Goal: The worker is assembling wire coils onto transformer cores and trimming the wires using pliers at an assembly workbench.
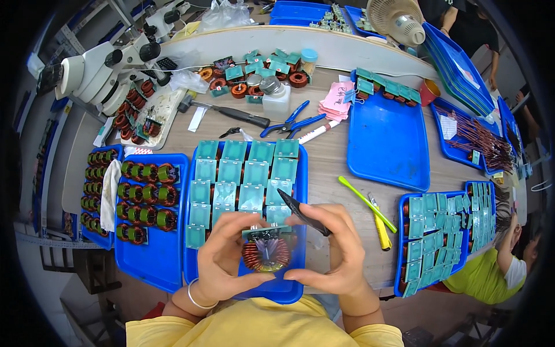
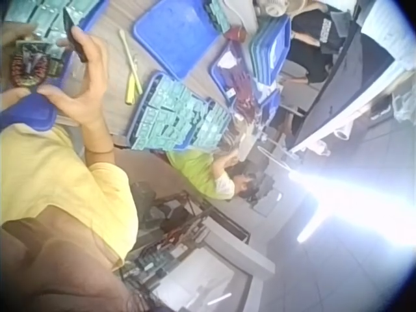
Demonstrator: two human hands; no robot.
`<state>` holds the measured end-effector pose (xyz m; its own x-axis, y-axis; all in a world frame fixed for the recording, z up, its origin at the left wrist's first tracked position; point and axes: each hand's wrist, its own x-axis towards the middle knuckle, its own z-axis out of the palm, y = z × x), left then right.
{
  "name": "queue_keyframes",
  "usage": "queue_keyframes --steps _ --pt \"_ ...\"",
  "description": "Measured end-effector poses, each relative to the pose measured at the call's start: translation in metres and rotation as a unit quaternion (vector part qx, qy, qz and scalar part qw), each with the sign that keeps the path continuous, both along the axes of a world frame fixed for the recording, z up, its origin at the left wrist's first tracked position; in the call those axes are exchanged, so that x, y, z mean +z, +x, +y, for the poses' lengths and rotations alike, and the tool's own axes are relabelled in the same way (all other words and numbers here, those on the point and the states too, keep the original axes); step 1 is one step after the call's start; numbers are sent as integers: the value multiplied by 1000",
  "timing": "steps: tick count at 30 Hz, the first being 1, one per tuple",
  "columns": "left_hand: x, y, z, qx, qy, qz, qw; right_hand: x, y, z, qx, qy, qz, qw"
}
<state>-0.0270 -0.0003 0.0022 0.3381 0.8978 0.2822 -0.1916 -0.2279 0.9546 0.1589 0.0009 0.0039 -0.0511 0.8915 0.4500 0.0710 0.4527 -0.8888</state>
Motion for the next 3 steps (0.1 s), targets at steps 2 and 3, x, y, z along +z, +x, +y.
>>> queue_keyframes --steps 2,3 --pt "-1 -3 0 -7 18 17 1000 2 2 0 67 -9 -5 998" --pt "-3 -5 2 -16 37 33 999 0 1 -1 69 -15 1 998"
